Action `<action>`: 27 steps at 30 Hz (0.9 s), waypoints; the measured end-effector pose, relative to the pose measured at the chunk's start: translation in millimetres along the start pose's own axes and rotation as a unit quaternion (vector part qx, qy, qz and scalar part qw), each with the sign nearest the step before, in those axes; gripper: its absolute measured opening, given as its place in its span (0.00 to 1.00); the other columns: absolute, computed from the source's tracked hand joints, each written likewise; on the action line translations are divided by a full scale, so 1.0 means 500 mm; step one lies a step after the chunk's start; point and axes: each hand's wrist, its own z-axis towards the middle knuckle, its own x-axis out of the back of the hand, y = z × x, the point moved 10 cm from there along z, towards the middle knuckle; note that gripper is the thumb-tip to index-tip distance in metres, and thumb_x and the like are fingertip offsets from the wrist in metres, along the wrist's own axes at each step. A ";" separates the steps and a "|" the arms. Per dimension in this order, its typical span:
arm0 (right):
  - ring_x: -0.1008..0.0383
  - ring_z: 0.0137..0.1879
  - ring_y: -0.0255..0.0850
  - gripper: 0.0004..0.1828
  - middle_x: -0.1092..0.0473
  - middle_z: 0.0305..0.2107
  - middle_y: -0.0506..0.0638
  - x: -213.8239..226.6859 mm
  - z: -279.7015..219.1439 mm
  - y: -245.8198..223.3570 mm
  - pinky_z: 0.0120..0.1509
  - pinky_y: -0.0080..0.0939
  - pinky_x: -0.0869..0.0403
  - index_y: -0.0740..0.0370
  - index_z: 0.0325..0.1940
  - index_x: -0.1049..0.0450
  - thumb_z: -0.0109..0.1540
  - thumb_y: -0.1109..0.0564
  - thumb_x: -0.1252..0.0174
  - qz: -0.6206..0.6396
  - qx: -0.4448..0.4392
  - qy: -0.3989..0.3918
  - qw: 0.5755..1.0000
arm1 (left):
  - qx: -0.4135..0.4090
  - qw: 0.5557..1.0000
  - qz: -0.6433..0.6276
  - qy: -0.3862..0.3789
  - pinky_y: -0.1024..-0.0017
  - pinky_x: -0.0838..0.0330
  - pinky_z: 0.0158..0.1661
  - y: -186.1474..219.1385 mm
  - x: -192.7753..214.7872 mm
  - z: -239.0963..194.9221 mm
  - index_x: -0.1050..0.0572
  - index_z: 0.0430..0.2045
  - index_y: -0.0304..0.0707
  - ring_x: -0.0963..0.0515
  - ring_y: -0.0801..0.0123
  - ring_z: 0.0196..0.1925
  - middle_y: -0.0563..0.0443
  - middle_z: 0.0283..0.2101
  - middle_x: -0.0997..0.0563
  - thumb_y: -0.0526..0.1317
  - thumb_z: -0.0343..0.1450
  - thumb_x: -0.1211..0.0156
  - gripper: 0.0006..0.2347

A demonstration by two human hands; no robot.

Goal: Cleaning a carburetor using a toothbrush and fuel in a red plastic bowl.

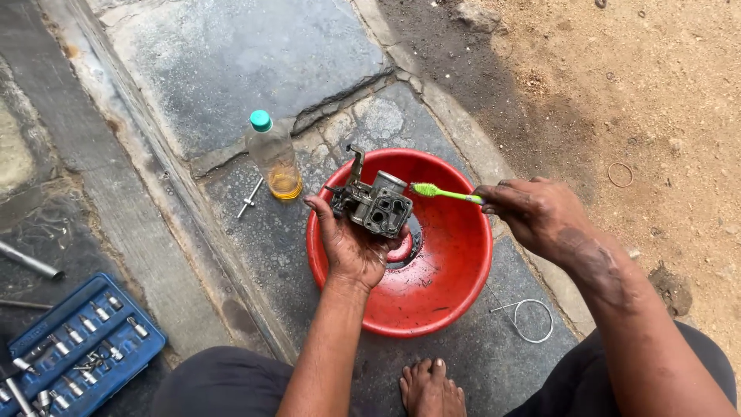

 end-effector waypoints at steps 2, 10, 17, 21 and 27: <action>0.21 0.36 0.48 0.15 0.22 0.35 0.51 -0.006 0.000 -0.008 0.39 0.49 0.24 0.55 0.52 0.20 0.62 0.54 0.39 0.015 0.013 0.006 1.000 | 0.010 1.000 -0.007 -0.022 0.58 0.13 0.29 -0.012 0.000 0.002 0.30 0.56 0.50 0.13 0.57 0.40 0.44 0.45 0.18 0.74 0.60 0.54 0.38; 0.22 0.38 0.44 0.15 0.24 0.34 0.50 -0.011 -0.001 -0.003 0.39 0.45 0.23 0.57 0.53 0.21 0.62 0.58 0.39 0.115 0.012 0.009 0.993 | 0.067 0.997 -0.031 -0.022 0.69 0.18 0.22 -0.045 0.015 0.008 0.27 0.55 0.30 0.14 0.60 0.31 0.38 0.40 0.17 0.73 0.72 0.52 0.38; 0.23 0.39 0.41 0.11 0.23 0.34 0.47 -0.018 0.017 -0.071 0.45 0.48 0.28 0.54 0.48 0.18 0.62 0.56 0.38 0.045 0.063 -0.027 0.997 | 0.106 0.994 -0.007 0.030 0.69 0.20 0.19 -0.052 0.001 -0.015 0.25 0.50 0.39 0.15 0.61 0.27 0.42 0.33 0.16 0.74 0.67 0.57 0.36; 0.26 0.39 0.41 0.11 0.23 0.33 0.43 0.005 0.038 -0.103 0.50 0.54 0.34 0.45 0.47 0.16 0.61 0.53 0.37 -0.041 0.067 -0.032 0.996 | 0.107 0.994 0.003 0.022 0.70 0.25 0.18 -0.057 -0.005 -0.016 0.24 0.47 0.41 0.16 0.63 0.26 0.46 0.31 0.17 0.74 0.68 0.56 0.35; 0.29 0.43 0.38 0.07 0.21 0.35 0.41 0.032 0.031 -0.111 0.64 0.60 0.35 0.35 0.42 0.16 0.64 0.51 0.35 -0.121 0.077 0.011 0.990 | 0.185 0.980 0.037 0.056 0.75 0.31 0.16 -0.102 0.006 -0.035 0.23 0.38 0.42 0.20 0.66 0.21 0.49 0.26 0.19 0.75 0.68 0.55 0.33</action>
